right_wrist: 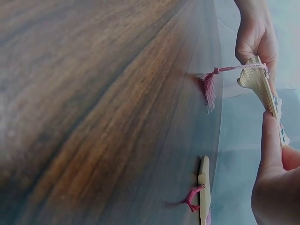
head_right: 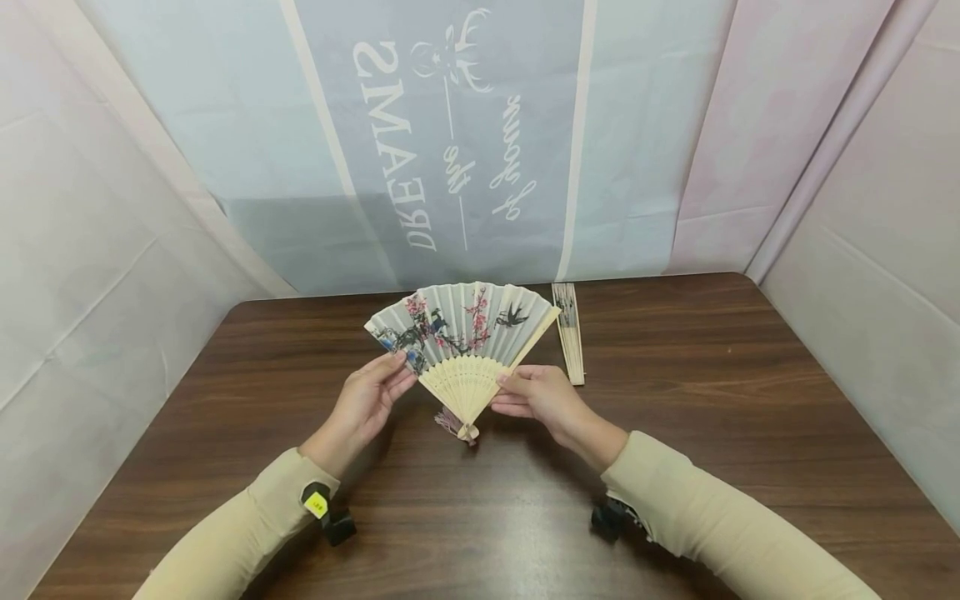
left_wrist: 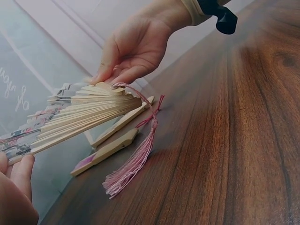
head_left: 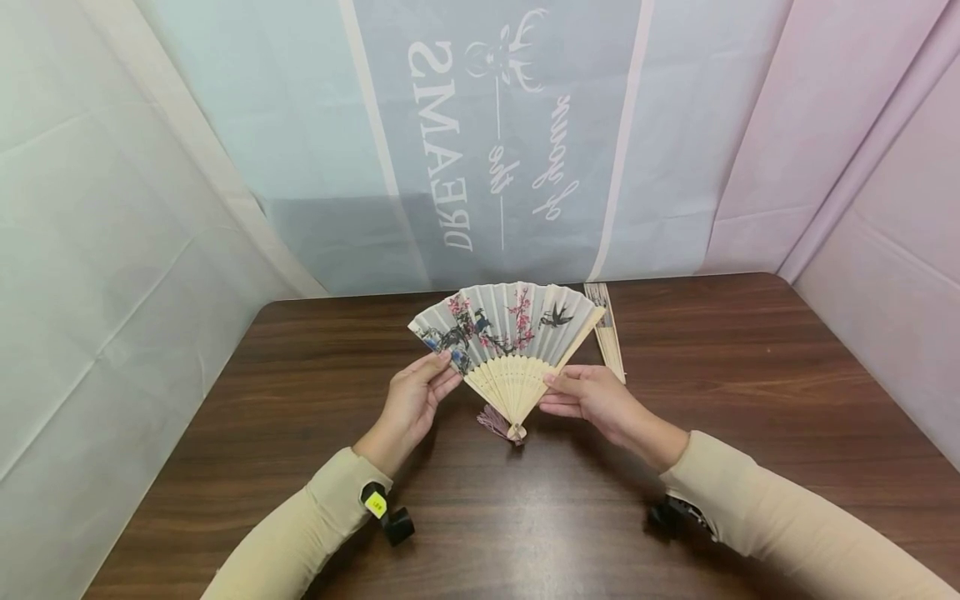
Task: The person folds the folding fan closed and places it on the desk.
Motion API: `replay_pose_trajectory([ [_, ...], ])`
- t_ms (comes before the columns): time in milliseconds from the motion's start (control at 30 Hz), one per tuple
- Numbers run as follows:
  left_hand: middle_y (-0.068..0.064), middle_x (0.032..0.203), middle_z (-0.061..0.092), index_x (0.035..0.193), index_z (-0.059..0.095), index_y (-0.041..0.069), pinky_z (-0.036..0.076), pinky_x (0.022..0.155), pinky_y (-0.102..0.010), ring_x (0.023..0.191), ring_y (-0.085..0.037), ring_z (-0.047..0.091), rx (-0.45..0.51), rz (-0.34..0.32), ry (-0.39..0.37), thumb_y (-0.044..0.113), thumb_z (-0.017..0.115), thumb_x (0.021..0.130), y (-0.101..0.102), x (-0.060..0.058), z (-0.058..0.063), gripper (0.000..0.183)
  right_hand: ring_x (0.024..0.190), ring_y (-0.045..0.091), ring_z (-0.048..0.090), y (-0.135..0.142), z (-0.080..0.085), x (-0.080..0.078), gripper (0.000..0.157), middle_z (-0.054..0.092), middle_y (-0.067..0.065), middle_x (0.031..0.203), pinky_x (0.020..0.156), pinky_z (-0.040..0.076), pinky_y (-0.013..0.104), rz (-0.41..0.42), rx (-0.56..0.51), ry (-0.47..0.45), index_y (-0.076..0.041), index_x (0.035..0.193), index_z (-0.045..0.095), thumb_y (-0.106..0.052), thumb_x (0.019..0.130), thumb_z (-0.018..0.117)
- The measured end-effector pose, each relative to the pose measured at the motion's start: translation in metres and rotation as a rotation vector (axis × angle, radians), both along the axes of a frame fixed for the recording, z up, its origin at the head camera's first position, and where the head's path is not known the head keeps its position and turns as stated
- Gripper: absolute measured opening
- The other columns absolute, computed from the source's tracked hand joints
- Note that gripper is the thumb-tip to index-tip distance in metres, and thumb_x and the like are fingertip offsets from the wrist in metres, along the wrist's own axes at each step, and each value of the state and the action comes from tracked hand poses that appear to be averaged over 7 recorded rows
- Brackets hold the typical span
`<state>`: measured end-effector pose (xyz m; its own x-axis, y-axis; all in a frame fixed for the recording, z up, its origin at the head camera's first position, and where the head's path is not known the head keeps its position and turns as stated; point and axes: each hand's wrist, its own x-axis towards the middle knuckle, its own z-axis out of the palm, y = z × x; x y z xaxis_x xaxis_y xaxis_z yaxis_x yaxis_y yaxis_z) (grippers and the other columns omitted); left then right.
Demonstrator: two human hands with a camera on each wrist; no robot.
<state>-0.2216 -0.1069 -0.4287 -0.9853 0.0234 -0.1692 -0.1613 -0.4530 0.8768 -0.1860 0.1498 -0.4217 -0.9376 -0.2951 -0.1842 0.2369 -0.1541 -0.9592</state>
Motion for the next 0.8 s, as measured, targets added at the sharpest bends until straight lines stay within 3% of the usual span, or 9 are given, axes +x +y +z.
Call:
replay_pose_trajectory([
  [167,0.000,0.082,0.074,0.119,0.058,-0.008,0.064,0.080,-0.026,0.080,-0.010,0.073,-0.005,0.001,0.000,0.000,0.053,0.100,0.0003,-0.0004,-0.0006,0.021,0.083,0.011,0.074,-0.0010,0.0000,-0.0006,0.024,0.075,0.006,0.087,0.086,0.063,0.027,0.010,0.010,0.005,0.017,0.116,0.053,-0.001,0.102,0.049],
  [300,0.000,0.082,0.074,0.122,0.056,-0.010,0.064,0.080,-0.025,0.080,-0.010,0.073,-0.014,-0.007,-0.005,0.000,0.053,0.100,0.0003,0.0001,-0.0008,0.024,0.081,0.011,0.074,-0.0016,-0.0006,-0.0008,0.013,0.075,0.005,0.086,0.085,0.063,0.027,0.022,0.015,0.008,0.008,0.102,0.060,-0.001,0.101,0.050],
  [433,0.000,0.083,0.074,0.122,0.057,-0.009,0.064,0.080,-0.025,0.080,-0.010,0.073,-0.022,-0.014,-0.010,0.001,0.054,0.100,0.0006,-0.0002,-0.0015,0.024,0.080,0.011,0.073,-0.0018,-0.0013,-0.0010,0.016,0.074,0.004,0.083,0.083,0.064,0.026,0.034,0.020,0.008,-0.001,0.090,0.062,-0.001,0.101,0.051],
  [800,0.001,0.082,0.074,0.116,0.059,-0.006,0.064,0.079,-0.025,0.078,-0.009,0.073,-0.034,-0.020,-0.003,0.001,0.055,0.099,0.0010,-0.0003,-0.0021,0.019,0.075,0.010,0.073,-0.0066,-0.0017,-0.0010,0.017,0.073,0.001,0.077,0.080,0.065,0.025,0.055,0.055,0.010,-0.003,0.087,0.063,-0.001,0.100,0.052],
])
